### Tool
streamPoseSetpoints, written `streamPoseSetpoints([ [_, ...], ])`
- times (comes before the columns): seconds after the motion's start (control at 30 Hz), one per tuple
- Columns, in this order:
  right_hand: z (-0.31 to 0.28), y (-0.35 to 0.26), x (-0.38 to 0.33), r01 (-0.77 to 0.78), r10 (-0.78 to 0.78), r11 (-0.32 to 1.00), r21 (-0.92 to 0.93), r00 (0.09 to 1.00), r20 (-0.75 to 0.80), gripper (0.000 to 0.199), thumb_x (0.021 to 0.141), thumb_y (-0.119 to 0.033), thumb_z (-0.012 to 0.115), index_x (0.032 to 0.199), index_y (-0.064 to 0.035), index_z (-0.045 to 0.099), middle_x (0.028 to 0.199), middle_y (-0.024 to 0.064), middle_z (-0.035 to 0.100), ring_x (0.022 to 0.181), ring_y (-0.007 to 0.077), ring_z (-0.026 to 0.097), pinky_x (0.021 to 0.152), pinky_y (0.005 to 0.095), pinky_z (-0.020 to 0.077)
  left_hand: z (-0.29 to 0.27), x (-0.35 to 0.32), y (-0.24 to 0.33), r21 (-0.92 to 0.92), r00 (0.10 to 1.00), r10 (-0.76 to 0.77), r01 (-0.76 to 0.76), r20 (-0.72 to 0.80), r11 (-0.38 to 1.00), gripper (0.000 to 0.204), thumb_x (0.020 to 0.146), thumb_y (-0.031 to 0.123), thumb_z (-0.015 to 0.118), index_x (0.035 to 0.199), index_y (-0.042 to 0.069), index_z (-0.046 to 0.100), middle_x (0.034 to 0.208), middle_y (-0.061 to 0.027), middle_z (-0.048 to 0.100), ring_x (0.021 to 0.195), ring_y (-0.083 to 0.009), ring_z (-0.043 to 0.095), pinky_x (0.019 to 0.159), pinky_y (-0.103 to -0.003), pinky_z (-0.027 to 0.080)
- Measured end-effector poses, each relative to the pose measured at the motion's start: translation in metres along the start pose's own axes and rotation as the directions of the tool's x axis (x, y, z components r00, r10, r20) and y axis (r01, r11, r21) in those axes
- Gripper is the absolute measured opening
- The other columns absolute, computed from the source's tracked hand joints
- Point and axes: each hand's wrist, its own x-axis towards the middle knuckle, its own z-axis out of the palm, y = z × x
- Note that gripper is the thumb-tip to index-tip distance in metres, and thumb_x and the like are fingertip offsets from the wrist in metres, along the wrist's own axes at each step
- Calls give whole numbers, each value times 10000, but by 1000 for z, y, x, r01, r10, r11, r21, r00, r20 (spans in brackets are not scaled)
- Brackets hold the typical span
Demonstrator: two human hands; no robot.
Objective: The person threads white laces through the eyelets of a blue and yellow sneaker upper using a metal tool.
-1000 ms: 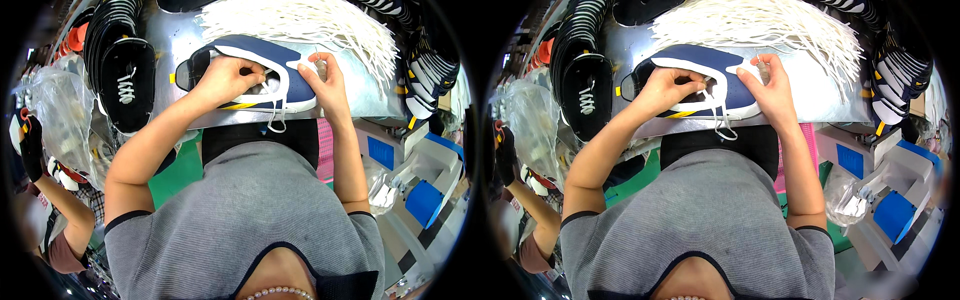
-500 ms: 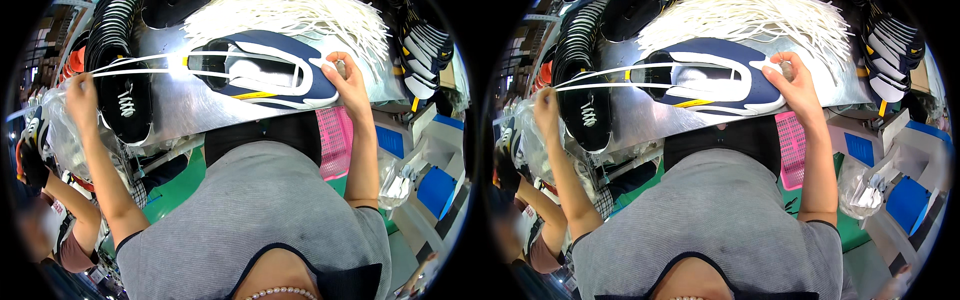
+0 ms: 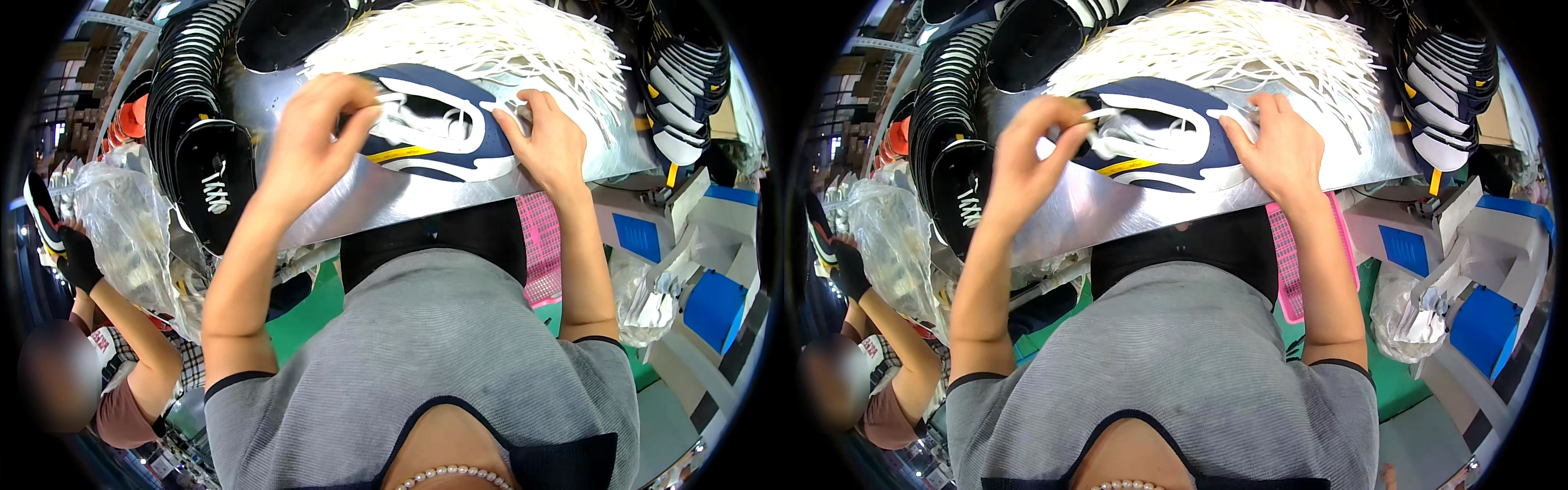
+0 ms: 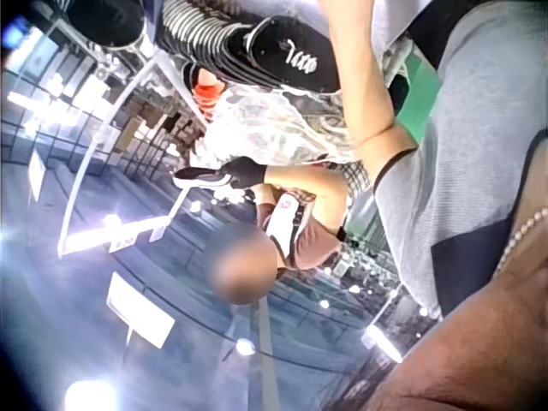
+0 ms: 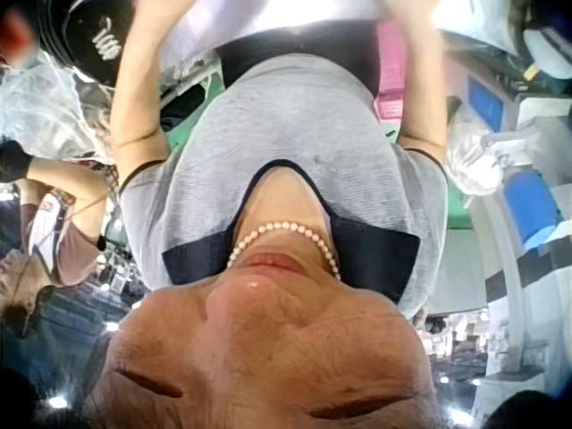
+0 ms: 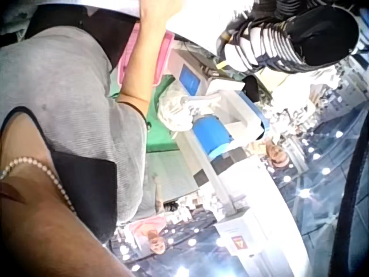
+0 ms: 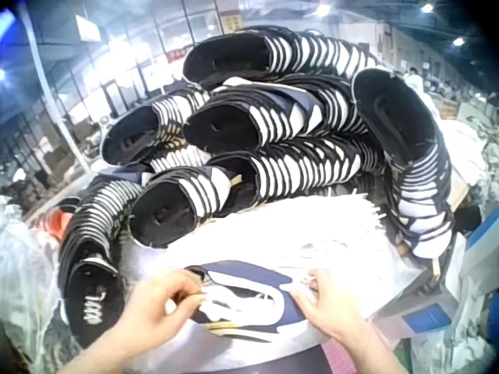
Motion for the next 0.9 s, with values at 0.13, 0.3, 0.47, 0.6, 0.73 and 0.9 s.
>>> streamPoseSetpoints([
  [0.13, -15, -13, 1, -259, 237, 890, 375, 966, 103, 343, 868, -271, 751, 1096, -23, 681, 915, 83, 727, 797, 142, 688, 727, 294, 519, 40, 8, -22, -299, 983, -168, 182, 72, 937, 83, 932, 48, 658, 927, -10, 599, 915, -15, 622, 777, -47, 508, 702, -214, 430],
  [0.3, 3, -51, -8, -410, 187, 579, 705, 908, 375, 432, 852, -172, 779, 1197, 34, 620, 881, 65, 727, 847, 115, 667, 784, 248, 516, 55, -4, -28, -454, 940, -336, 325, 57, 830, 80, 942, 69, 665, 926, 4, 620, 938, 3, 619, 813, -37, 528, 744, -194, 437],
  [0.47, 2, -46, -6, -504, 313, 435, 746, 861, 400, 376, 820, -109, 796, 1123, 33, 626, 830, 55, 692, 734, 113, 619, 711, 248, 504, 63, -7, -25, -555, 920, -380, 365, 93, 747, 77, 940, 72, 676, 941, 4, 640, 971, 0, 642, 826, -28, 532, 744, -193, 440],
  [0.6, 2, -50, -6, -230, 209, 849, 476, 973, 97, 214, 877, -89, 730, 1044, 29, 666, 852, 68, 713, 737, 87, 621, 704, 256, 499, 57, -5, -24, -537, 916, -392, 375, 88, 756, 109, 933, 92, 693, 979, 0, 657, 951, 1, 653, 809, -36, 535, 737, -189, 435],
  [0.73, 1, -41, 0, -425, 232, 566, 707, 904, 358, 192, 918, -99, 670, 1092, -18, 662, 894, 153, 730, 728, 240, 682, 714, 311, 519, 50, -7, -28, -643, 874, -459, 444, 159, 624, 111, 943, 104, 672, 987, 3, 656, 956, -9, 656, 799, -44, 540, 710, -196, 430],
  [0.9, 32, -23, 19, -28, 85, 965, 261, 974, -210, 150, 938, -134, 641, 1057, -44, 633, 943, 150, 701, 827, 383, 671, 727, 419, 529, -13, -9, -47, -931, 919, -296, 159, 261, -327, 293, 974, 87, 574, 1188, -112, 596, 918, -132, 634, 762, -117, 566, 602, -213, 443],
])
